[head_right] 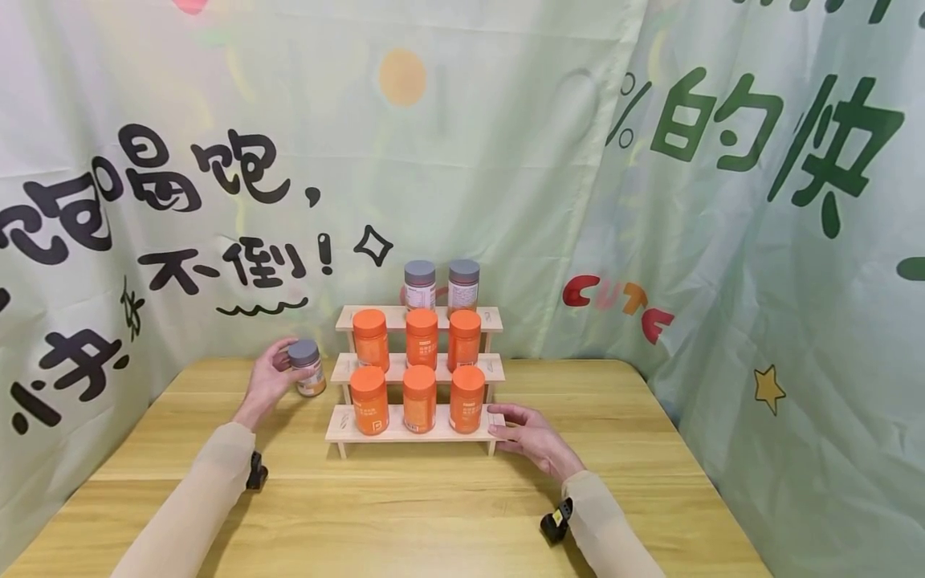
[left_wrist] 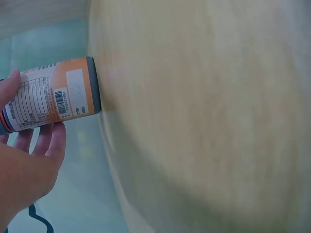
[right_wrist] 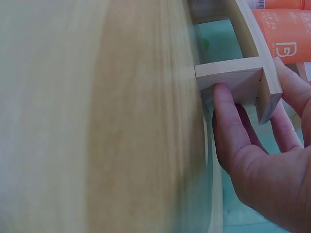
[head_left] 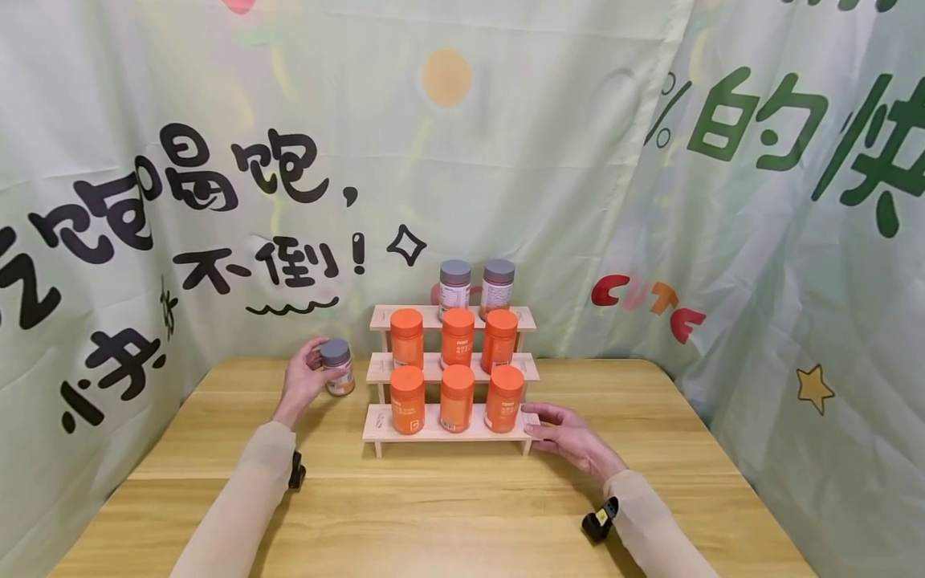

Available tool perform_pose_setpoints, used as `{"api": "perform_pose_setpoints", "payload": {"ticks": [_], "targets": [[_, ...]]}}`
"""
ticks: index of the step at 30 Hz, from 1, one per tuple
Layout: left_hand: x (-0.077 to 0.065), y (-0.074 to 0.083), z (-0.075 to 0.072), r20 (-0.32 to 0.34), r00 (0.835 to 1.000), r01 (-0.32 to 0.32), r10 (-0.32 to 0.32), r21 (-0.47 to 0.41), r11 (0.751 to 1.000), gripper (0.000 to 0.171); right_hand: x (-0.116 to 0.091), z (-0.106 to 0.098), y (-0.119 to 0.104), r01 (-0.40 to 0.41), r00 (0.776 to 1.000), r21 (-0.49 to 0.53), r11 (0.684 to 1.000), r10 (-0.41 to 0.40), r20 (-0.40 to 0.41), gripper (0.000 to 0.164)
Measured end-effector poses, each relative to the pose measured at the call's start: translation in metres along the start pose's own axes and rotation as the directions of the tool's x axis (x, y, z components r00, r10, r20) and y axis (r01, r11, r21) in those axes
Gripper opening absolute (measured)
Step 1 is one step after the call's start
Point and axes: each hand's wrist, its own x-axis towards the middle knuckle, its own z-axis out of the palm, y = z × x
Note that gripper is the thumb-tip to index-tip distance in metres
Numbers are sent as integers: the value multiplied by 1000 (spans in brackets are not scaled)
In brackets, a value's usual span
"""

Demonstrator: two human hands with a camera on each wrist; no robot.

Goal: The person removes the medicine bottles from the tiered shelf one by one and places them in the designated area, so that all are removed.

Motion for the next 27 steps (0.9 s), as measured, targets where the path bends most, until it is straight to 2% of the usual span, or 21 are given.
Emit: {"api": "perform_pose_setpoints", "payload": {"ticks": [3,17,27], "targets": [[0,0,0,5,1000,8,-8,-3,1000,81,0,0,0,-2,1000,-4,1000,2,3,54],[0,1,4,49,998,-30,31,-22,999,81,-1,1,-2,-6,1000,-3,1000,6,-4,54],[-1,2,4,53,998,-31,32,-11,999,79,0,1,-3,-6,1000,16,1000,6,-4,52]]}}
